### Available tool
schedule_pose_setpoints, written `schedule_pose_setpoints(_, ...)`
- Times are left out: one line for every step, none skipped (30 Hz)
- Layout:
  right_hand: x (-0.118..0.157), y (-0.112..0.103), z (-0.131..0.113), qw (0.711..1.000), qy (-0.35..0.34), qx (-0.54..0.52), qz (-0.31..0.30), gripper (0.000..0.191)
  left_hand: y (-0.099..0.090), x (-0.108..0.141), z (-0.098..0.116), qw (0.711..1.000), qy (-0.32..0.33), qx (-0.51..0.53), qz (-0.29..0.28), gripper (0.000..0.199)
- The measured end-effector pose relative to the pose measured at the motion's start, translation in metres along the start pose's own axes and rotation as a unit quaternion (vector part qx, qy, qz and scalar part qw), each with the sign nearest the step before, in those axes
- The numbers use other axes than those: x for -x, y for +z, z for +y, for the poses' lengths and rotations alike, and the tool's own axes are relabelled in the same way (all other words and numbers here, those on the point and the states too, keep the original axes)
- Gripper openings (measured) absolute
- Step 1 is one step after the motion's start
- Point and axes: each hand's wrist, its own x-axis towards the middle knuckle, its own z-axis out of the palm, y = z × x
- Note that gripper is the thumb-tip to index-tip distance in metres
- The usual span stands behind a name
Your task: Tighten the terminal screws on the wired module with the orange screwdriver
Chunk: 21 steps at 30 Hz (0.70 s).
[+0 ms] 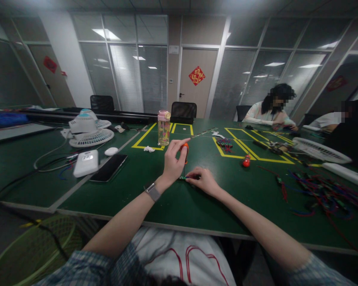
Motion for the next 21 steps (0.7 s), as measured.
schedule_pose_setpoints(-0.0001, 0.0002, 0.0007, 1.0, -0.003, -0.001, 0.001, 0.012, 0.0, -0.0001, 0.0005, 1.0, 0.001, -0.008, 0.002, 0.022)
schedule_pose_setpoints(-0.0002, 0.0003, 0.0013, 1.0, -0.005, -0.002, 0.001, 0.012, -0.0001, -0.0001, 0.0011, 1.0, 0.001, -0.017, 0.004, 0.02)
schedule_pose_setpoints(-0.0002, 0.0005, 0.0018, 1.0, -0.006, -0.003, 0.001, 0.012, -0.0002, -0.0001, 0.0016, 1.0, 0.002, -0.024, 0.005, 0.019)
schedule_pose_setpoints(-0.0003, 0.0006, 0.0021, 1.0, -0.006, -0.004, 0.001, 0.012, -0.0003, 0.0, 0.002, 1.0, 0.002, -0.028, 0.005, 0.018)
schedule_pose_setpoints(-0.0003, 0.0007, 0.0022, 1.0, -0.006, -0.004, 0.001, 0.012, -0.0005, 0.0, 0.0023, 1.0, 0.002, -0.029, 0.005, 0.019)
schedule_pose_setpoints(-0.0003, 0.0007, 0.002, 1.0, -0.005, -0.005, 0.001, 0.012, -0.0006, 0.0, 0.0025, 1.0, 0.001, -0.028, 0.005, 0.019)
schedule_pose_setpoints(-0.0003, 0.0006, 0.0016, 1.0, -0.005, -0.005, 0.001, 0.012, -0.0006, 0.0, 0.0026, 1.0, 0.001, -0.025, 0.005, 0.02)
schedule_pose_setpoints(-0.0002, 0.0005, 0.0011, 1.0, -0.004, -0.006, 0.0, 0.012, -0.0006, -0.0001, 0.0024, 1.0, 0.0, -0.022, 0.005, 0.021)
schedule_pose_setpoints(-0.0001, 0.0004, 0.0003, 1.0, -0.003, -0.007, 0.0, 0.012, -0.0005, -0.0002, 0.0022, 1.0, 0.0, -0.019, 0.005, 0.021)
schedule_pose_setpoints(0.0001, 0.0003, -0.0004, 1.0, -0.002, -0.007, 0.0, 0.011, -0.0003, -0.0003, 0.0018, 1.0, 0.001, -0.016, 0.005, 0.021)
schedule_pose_setpoints(0.0002, 0.0001, -0.0011, 1.0, -0.001, -0.007, 0.001, 0.011, -0.0001, -0.0004, 0.0013, 1.0, 0.0, -0.014, 0.006, 0.021)
schedule_pose_setpoints(0.0003, 0.0, -0.0017, 1.0, 0.0, -0.006, 0.002, 0.011, 0.0, -0.0005, 0.0007, 1.0, -0.001, -0.01, 0.005, 0.021)
schedule_pose_setpoints(0.0004, 0.0, -0.002, 1.0, 0.0, -0.005, 0.002, 0.011, 0.0002, -0.0005, 0.0002, 1.0, -0.002, -0.006, 0.005, 0.022)
schedule_pose_setpoints(0.0005, 0.0, -0.0021, 1.0, 0.001, -0.005, 0.003, 0.011, 0.0002, -0.0004, -0.0002, 1.0, -0.004, 0.0, 0.004, 0.023)
schedule_pose_setpoints(0.0005, 0.0001, -0.0019, 1.0, 0.001, -0.005, 0.003, 0.011, 0.0001, -0.0002, -0.0005, 1.0, -0.006, 0.007, 0.002, 0.024)
schedule_pose_setpoints(0.0005, 0.0001, -0.0015, 1.0, 0.001, -0.005, 0.002, 0.011, 0.0, -0.0001, -0.0006, 1.0, -0.008, 0.014, -0.001, 0.025)
schedule_pose_setpoints(0.0004, 0.0002, -0.0011, 1.0, 0.001, -0.006, 0.002, 0.012, -0.0002, 0.0001, -0.0007, 1.0, -0.009, 0.019, -0.004, 0.026)
schedule_pose_setpoints(0.0004, 0.0002, -0.0006, 1.0, 0.001, -0.006, 0.001, 0.012, -0.0003, 0.0003, -0.0007, 1.0, -0.008, 0.021, -0.006, 0.027)
schedule_pose_setpoints(0.0003, 0.0001, -0.0002, 1.0, 0.001, -0.007, 0.0, 0.012, -0.0004, 0.0004, -0.0006, 1.0, -0.006, 0.017, -0.006, 0.026)
schedule_pose_setpoints(0.0002, 0.0, 0.0001, 1.0, 0.001, -0.006, 0.0, 0.012, -0.0004, 0.0005, -0.0006, 1.0, -0.004, 0.009, -0.002, 0.025)
schedule_pose_setpoints(0.0001, -0.0001, 0.0002, 1.0, 0.001, -0.005, 0.0, 0.012, -0.0003, 0.0006, -0.0007, 1.0, -0.001, -0.002, 0.004, 0.022)
